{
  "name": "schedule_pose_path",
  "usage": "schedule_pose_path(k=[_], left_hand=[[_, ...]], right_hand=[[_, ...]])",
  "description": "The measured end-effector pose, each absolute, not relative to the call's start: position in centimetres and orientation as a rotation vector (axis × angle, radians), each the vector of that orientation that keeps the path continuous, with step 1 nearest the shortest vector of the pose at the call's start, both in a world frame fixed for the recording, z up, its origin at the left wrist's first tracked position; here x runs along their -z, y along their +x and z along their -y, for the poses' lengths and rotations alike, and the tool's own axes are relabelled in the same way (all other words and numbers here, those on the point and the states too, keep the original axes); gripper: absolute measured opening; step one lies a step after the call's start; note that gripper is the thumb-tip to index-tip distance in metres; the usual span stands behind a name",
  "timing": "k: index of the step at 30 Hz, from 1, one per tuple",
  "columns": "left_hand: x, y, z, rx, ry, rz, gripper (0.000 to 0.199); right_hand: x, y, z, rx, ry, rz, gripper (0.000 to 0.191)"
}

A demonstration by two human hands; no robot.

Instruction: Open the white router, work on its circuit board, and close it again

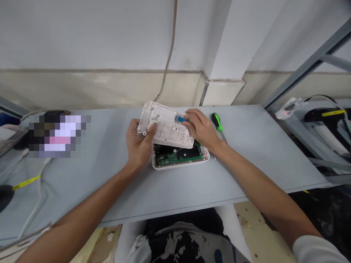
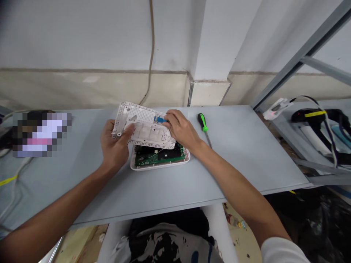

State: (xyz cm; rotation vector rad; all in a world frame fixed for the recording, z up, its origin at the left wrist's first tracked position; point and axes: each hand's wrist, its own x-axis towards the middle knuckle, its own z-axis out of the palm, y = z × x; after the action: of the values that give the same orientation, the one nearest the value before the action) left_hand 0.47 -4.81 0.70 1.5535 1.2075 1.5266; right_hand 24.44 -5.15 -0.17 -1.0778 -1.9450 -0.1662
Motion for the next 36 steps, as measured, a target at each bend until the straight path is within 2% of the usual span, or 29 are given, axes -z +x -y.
schedule_pose_path(k=[6, 10, 21, 30, 36], left_hand=[[-1.9, 0.3, 5.1, -1.521, 1.638, -1.208, 0.044], [-1.7, 0.3, 5.1, -1.537, 1.637, -1.224, 0.042], [-0.6, 1.0, 5.5, -1.554, 1.521, -1.213, 0.038], [-1.3, 1.5, 6.3, -1.535, 1.462, -1.186, 0.038], [-1.8, 1.0, 6.1, -1.486, 1.498, -1.178, 0.033]], right_hand=[[-0.5, 24.9, 5.8, 0.388, -1.279, 2.128, 0.031], [0.1, 24.8, 5.6, 0.465, -1.214, 2.173, 0.022], [0.2, 25.9, 5.2, 0.234, -0.986, 2.248, 0.022], [0.1, 25.6, 6.1, -0.013, -1.005, 2.182, 0.023], [-0.1, 25.8, 6.6, 0.083, -1.012, 2.197, 0.019]])
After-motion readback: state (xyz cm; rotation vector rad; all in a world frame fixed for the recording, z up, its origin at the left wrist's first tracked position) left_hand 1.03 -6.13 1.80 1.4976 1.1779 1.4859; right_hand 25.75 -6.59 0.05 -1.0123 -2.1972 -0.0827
